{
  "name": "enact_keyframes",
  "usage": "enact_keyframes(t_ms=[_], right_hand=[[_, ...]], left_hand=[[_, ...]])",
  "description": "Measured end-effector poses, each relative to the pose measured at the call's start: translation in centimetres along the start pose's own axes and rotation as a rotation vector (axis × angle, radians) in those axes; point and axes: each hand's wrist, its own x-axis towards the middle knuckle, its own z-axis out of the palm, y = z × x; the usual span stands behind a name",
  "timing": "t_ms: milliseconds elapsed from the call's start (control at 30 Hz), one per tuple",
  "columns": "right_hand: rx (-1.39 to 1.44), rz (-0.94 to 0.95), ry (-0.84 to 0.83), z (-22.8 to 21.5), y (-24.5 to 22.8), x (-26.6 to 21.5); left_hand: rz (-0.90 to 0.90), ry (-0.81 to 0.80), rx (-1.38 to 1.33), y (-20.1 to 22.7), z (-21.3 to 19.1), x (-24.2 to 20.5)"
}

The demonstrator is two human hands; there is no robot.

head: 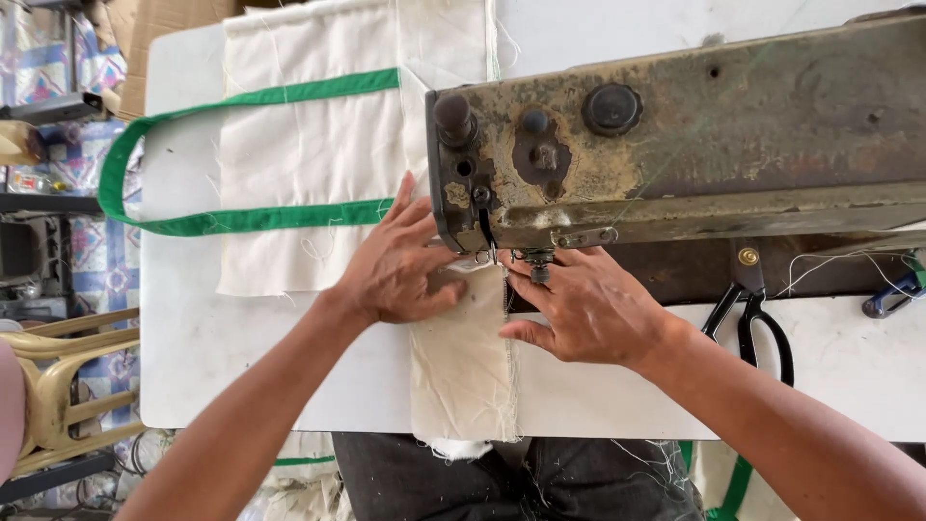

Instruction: Sewing a white fabric bag with green straps using an industrial sewing machine and trimming the thread with scissors.

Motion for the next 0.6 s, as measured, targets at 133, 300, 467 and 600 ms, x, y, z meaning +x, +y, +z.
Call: enact_keyframes(t_ms=[133,300,467,600], right_hand=[[-0.126,0.046,0.023,2.4,-0.5,-1.2],[-0.146,0.121,0.039,2.2,-1.5,-1.5],[-0.198,0.129,0.059,2.9,-1.0,-2.4],[-0.201,0.133,0.026,2.4,-1.0,-2.5]], left_hand=[[-0.104,0.128,-0.029,5.4,-1.1,0.9],[-0.296,0.365,-0.149,7.0,1.3,0.2],[-0.368,0.398,-0.303,7.4,0.8,0.5],[-0.447,0.355,-0.405,6.7,1.3,0.3]])
